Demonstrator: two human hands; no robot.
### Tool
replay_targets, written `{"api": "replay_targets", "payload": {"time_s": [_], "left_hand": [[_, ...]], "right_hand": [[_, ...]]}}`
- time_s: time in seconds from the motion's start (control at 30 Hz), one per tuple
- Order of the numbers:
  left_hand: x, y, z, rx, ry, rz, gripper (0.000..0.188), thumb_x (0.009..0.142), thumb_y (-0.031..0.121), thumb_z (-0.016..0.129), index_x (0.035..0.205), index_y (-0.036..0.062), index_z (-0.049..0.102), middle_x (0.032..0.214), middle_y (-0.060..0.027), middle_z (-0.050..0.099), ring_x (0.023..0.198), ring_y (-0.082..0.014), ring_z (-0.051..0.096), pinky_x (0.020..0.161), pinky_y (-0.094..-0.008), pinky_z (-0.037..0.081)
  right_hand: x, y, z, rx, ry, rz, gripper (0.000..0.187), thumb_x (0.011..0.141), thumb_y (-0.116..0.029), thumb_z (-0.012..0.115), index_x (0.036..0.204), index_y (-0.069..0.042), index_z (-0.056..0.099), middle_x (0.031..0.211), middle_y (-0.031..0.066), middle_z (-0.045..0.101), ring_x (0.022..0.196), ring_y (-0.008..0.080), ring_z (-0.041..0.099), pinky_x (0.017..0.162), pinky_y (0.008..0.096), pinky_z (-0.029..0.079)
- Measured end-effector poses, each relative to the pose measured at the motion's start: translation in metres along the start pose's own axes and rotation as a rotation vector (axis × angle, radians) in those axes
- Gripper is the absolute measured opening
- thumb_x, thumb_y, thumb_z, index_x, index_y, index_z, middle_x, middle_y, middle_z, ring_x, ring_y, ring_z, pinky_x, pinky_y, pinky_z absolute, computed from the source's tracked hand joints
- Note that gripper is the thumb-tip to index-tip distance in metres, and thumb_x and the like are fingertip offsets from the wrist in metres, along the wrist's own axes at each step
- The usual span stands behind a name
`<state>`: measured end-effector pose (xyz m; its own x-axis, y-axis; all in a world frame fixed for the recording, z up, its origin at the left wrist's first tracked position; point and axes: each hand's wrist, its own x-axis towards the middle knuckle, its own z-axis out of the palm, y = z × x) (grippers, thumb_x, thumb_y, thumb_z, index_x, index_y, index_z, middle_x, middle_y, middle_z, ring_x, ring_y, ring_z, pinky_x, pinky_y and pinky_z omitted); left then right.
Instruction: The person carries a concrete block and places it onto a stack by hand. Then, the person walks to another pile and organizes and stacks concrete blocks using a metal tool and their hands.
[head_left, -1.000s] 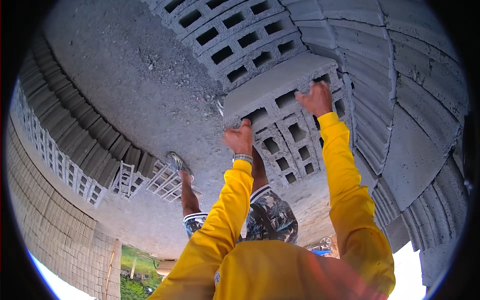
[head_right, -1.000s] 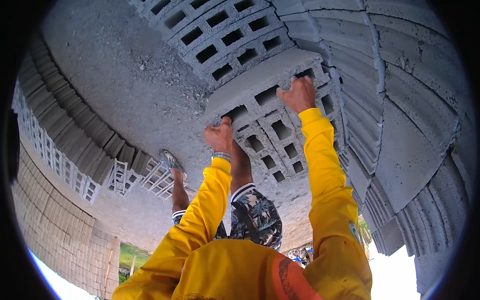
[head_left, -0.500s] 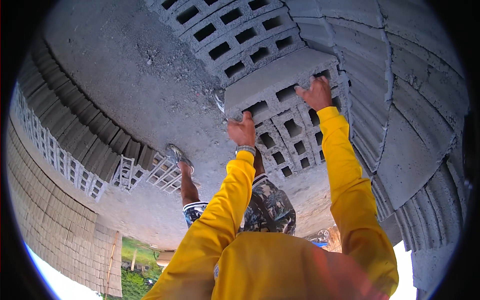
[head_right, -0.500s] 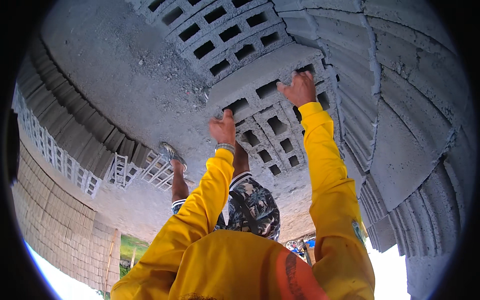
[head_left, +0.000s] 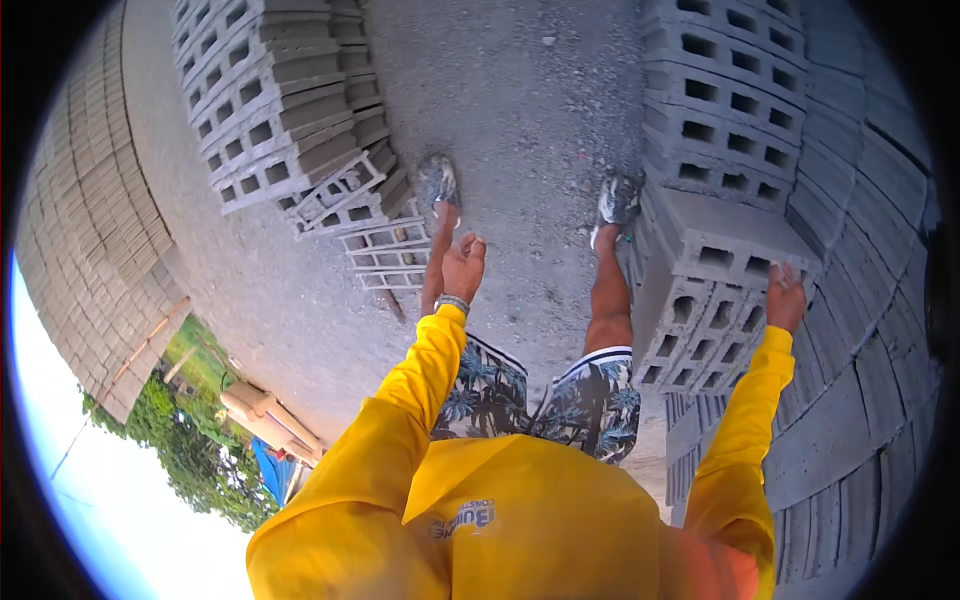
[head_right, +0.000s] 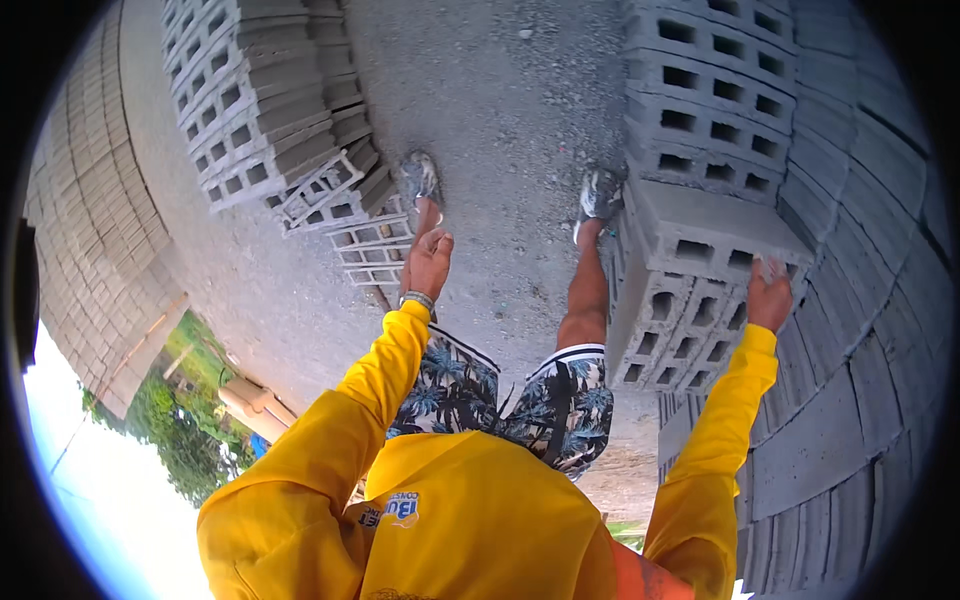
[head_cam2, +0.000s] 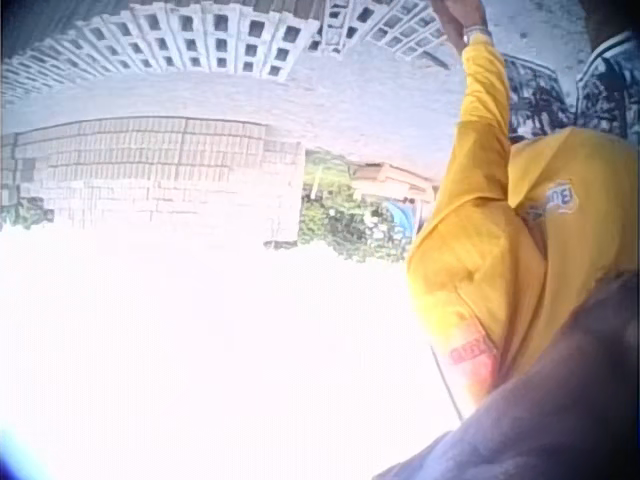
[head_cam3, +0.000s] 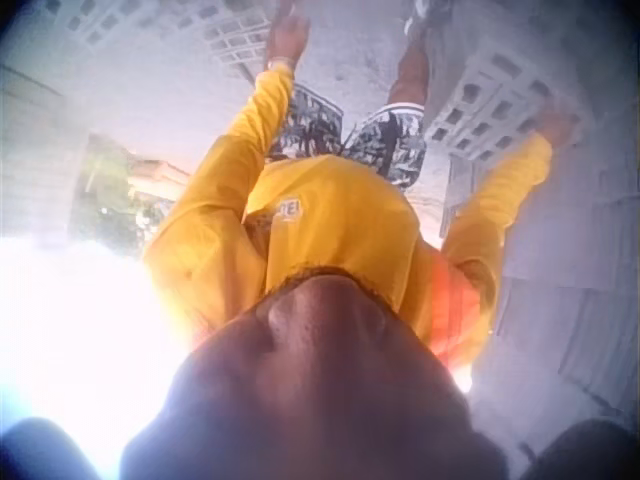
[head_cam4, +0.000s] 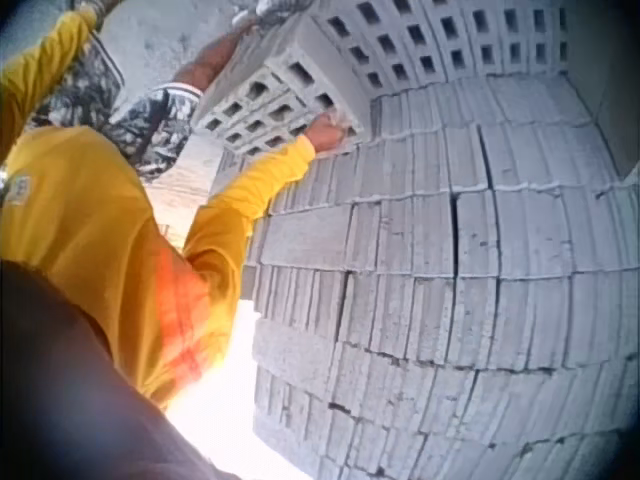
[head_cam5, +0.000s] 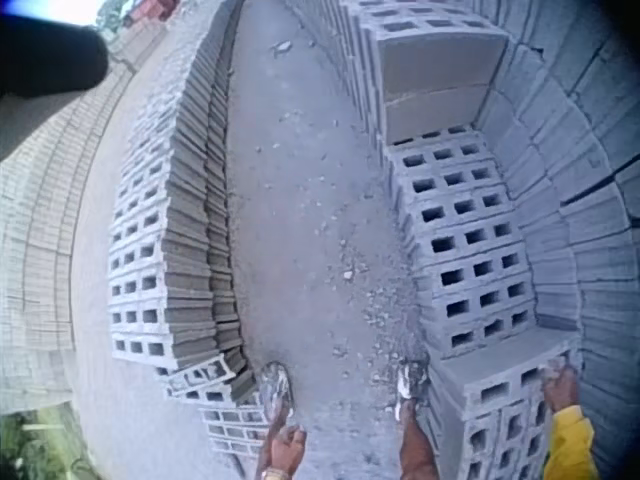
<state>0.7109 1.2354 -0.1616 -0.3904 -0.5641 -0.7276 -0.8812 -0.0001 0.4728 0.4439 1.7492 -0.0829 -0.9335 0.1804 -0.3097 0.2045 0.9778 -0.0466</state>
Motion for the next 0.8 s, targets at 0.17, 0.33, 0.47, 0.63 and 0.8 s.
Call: {"api": "replay_targets", "payload": {"time_s": [0.17, 0.33, 0.47, 0.63, 0.8], "left_hand": [[0.040, -0.053, -0.196, -0.044, 0.387, -0.097, 0.040, 0.090, 0.025, 0.064, 0.113, -0.0071, 0.063, 0.102, -0.0187, 0.070, 0.096, -0.0237, 0.067, 0.085, -0.0320, 0.051], [0.118, -0.088, -0.421, -0.078, 0.750, -0.050, 0.054, 0.090, 0.032, 0.064, 0.123, -0.0100, 0.055, 0.112, -0.0202, 0.067, 0.104, -0.0249, 0.064, 0.091, -0.0329, 0.049], [0.219, -0.055, -0.523, 0.157, 0.730, 0.128, 0.078, 0.082, 0.048, 0.069, 0.131, -0.0094, 0.049, 0.128, -0.0281, 0.057, 0.120, -0.0365, 0.056, 0.102, -0.0392, 0.043], [0.311, -0.012, -0.567, 0.593, 0.255, -0.064, 0.078, 0.072, 0.053, 0.073, 0.120, -0.0086, 0.059, 0.123, -0.0264, 0.061, 0.109, -0.0367, 0.061, 0.093, -0.0397, 0.048], [0.343, -0.021, -0.569, 0.505, 0.232, 0.007, 0.065, 0.068, 0.043, 0.075, 0.108, -0.0078, 0.066, 0.113, -0.0259, 0.065, 0.104, -0.0342, 0.063, 0.091, -0.0372, 0.049]], "right_hand": [[-0.088, -0.218, 0.040, 0.417, -0.314, -0.171, 0.033, 0.093, -0.025, 0.064, 0.109, 0.004, 0.067, 0.102, 0.0168, 0.071, 0.094, 0.0209, 0.069, 0.084, 0.0320, 0.052], [-0.229, -0.543, 0.074, 0.583, -0.659, -0.618, 0.030, 0.091, -0.026, 0.063, 0.109, -0.002, 0.068, 0.103, 0.0185, 0.070, 0.096, 0.0328, 0.068, 0.085, 0.0389, 0.051], [-0.295, -0.708, 0.103, 0.657, -0.496, -0.969, 0.035, 0.090, -0.029, 0.064, 0.109, 0.000, 0.067, 0.100, 0.0176, 0.070, 0.092, 0.0342, 0.065, 0.092, 0.0409, 0.045], [-0.315, -0.800, 0.140, 0.421, -0.311, -1.040, 0.045, 0.092, -0.039, 0.060, 0.102, 0.005, 0.067, 0.094, 0.0188, 0.069, 0.087, 0.0326, 0.065, 0.089, 0.0432, 0.044], [-0.306, -0.828, 0.139, 0.138, -0.746, -0.785, 0.056, 0.089, -0.053, 0.060, 0.084, 0.003, 0.067, 0.089, 0.0278, 0.068, 0.092, 0.0372, 0.065, 0.086, 0.0448, 0.045]]}}
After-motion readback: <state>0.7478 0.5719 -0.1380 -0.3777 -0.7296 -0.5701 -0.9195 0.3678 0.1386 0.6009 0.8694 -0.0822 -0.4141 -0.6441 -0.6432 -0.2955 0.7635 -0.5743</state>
